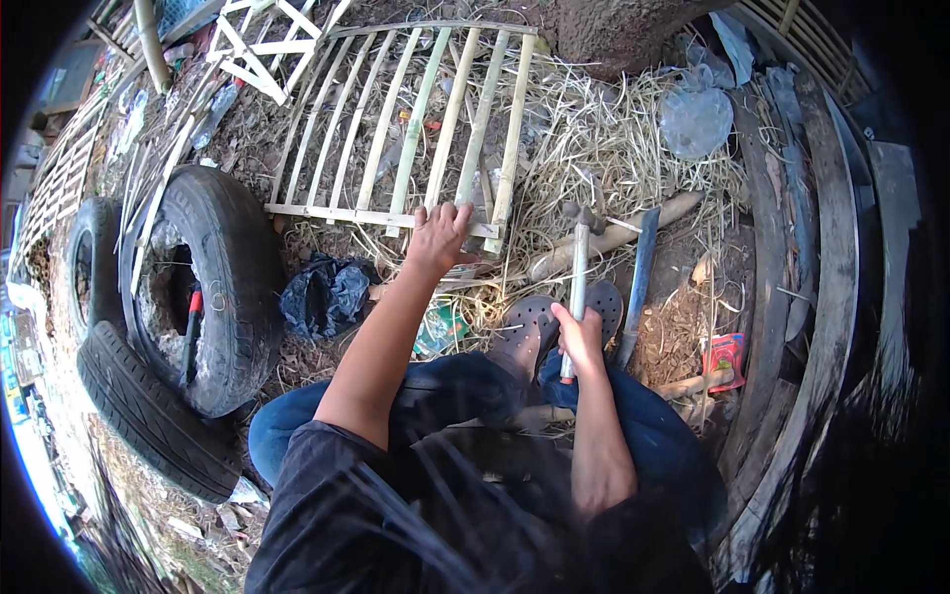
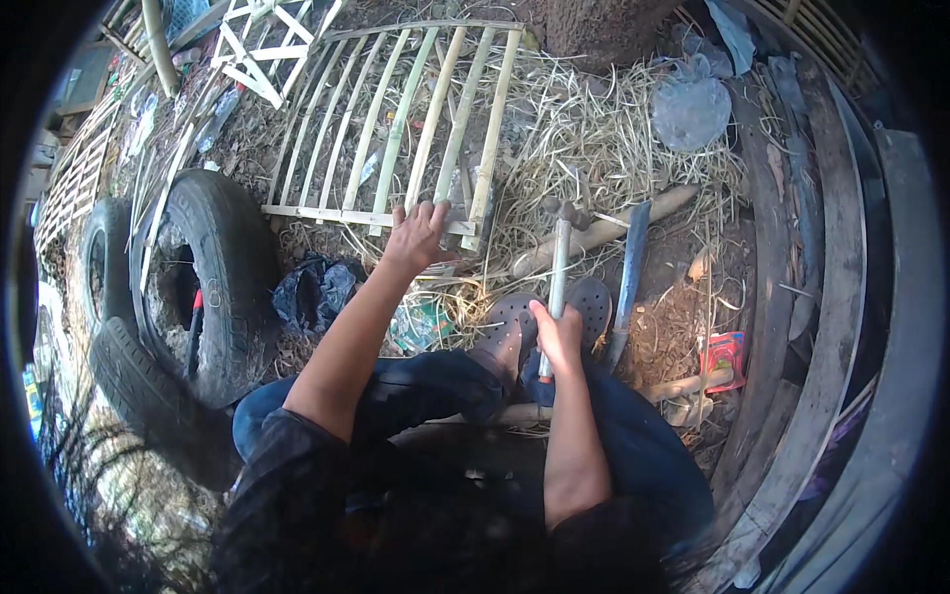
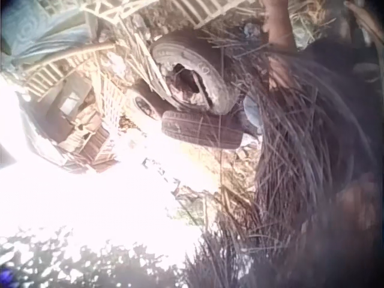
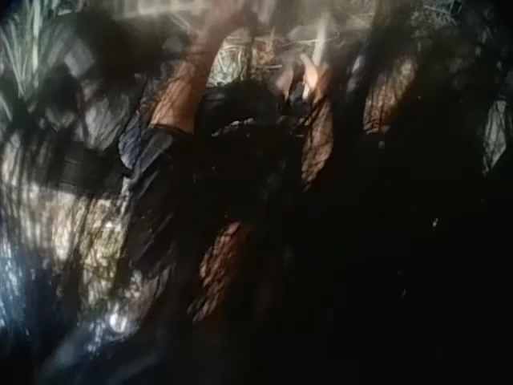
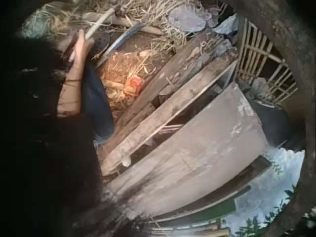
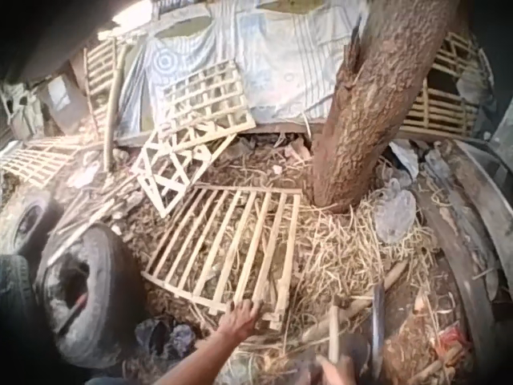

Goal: The person assembles a bamboo grid structure by hand, using a hammer to secure bamboo strips with small pegs or nails and tying sections together with thin wire.

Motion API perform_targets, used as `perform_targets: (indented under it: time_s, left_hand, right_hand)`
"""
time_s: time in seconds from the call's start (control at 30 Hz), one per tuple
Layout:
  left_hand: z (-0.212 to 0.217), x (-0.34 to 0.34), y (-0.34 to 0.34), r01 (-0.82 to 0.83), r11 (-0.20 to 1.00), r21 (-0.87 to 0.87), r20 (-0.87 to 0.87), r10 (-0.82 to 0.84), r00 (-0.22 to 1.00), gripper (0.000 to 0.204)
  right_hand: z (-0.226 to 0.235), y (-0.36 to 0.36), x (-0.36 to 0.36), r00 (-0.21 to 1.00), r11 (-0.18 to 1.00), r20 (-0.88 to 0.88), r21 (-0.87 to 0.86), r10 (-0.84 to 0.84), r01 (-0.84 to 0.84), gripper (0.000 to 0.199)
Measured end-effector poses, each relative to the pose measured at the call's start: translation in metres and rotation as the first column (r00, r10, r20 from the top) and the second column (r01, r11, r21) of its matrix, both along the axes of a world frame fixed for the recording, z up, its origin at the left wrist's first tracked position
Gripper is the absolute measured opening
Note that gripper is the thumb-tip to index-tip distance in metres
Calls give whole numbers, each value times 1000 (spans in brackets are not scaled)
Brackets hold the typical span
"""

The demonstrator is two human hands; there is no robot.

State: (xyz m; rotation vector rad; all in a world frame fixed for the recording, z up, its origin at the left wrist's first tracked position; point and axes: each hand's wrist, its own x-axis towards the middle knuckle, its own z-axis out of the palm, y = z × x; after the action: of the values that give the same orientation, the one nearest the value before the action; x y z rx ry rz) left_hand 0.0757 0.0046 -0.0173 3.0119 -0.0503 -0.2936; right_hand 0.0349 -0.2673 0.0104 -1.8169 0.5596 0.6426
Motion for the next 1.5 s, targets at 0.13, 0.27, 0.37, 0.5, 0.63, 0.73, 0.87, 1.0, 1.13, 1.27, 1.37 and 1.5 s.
perform_targets:
  time_s: [0.13,0.27,0.37,0.5,0.63,0.73,0.87,1.0,1.13,1.27,1.37,1.5]
  left_hand:
    - [-2,-2,-1,9,999,48,11,-10,1000,94]
    - [-3,-6,4,-4,1000,-4,31,4,1000,93]
    - [-7,-4,6,-7,999,42,66,4,998,94]
    - [3,-3,0,-4,999,47,9,4,1000,87]
    - [-14,-3,3,-20,995,93,50,15,999,77]
    - [-15,-2,2,-15,998,58,31,13,999,94]
    - [-16,-4,2,-12,998,55,60,9,998,89]
    - [-4,-1,2,-7,999,46,-5,8,1000,67]
    - [-5,-2,3,-11,997,70,15,10,1000,61]
    - [-17,-2,3,-16,995,98,87,8,996,48]
    - [-19,-2,0,-21,996,88,74,15,997,91]
    - [-16,-1,1,-15,996,88,75,9,997,92]
  right_hand:
    - [32,-3,-16,995,992,-97,123,32,-20,30]
    - [64,-2,-20,966,971,-231,229,118,-63,26]
    - [59,11,-54,984,972,-100,201,144,-122,26]
    - [52,25,-56,972,960,-5,158,234,-230,26]
    - [45,39,-51,941,937,-8,100,337,-335,22]
    - [35,41,-50,936,938,-128,167,326,-304,19]
    - [32,36,-60,952,929,-114,278,285,-245,18]
    - [28,32,-58,961,931,-97,291,259,-222,15]
    - [20,26,-47,936,937,-192,247,296,-246,15]
    - [26,30,-59,973,929,-125,341,193,-141,17]
    - [25,28,-64,973,931,-120,335,198,-148,15]
    - [21,24,-69,978,933,-101,333,182,-139,15]
